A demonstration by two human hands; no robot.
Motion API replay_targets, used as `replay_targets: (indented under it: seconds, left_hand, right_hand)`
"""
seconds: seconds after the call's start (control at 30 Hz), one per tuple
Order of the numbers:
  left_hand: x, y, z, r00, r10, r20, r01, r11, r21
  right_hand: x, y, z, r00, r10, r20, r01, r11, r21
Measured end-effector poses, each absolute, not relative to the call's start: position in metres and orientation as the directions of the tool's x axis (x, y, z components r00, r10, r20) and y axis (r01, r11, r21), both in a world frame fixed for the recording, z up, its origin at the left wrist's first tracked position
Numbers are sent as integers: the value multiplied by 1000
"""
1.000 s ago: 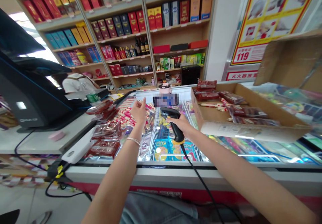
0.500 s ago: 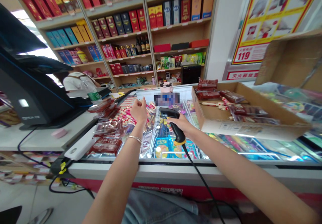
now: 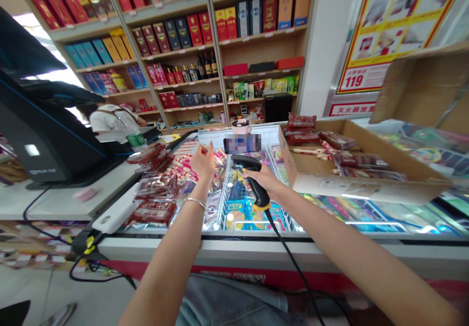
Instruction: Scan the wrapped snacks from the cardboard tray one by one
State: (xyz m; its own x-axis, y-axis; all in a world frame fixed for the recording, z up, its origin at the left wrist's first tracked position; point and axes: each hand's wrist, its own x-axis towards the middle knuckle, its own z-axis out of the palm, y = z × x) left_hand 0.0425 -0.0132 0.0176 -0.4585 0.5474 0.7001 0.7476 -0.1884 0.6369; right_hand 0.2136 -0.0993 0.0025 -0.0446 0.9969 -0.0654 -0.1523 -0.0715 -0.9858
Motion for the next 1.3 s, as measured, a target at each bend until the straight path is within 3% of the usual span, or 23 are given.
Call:
replay_targets:
  seconds: [0.5,0.87,1.07,1.3]
  left_hand:
    - [39,-10,19,-485,584,651,701,-185,689]
    - [-11,-2,34,-643,401,653,665,-132,735]
    - [-12,2,24,-566,452,689,755,-52,654]
    - [3,-12,22,-432,615,660,884,144,444]
  right_hand:
    - [214,-100,3,-18,995,-101,-157,-103,-982]
    - [216,-95,-2,-34,994,-100,-163,-104,-981]
    - [216,-96,1,-52,994,-94,-181,-101,-978]
    - [216,-99,3,-46,993,-106,-195,-113,-974]
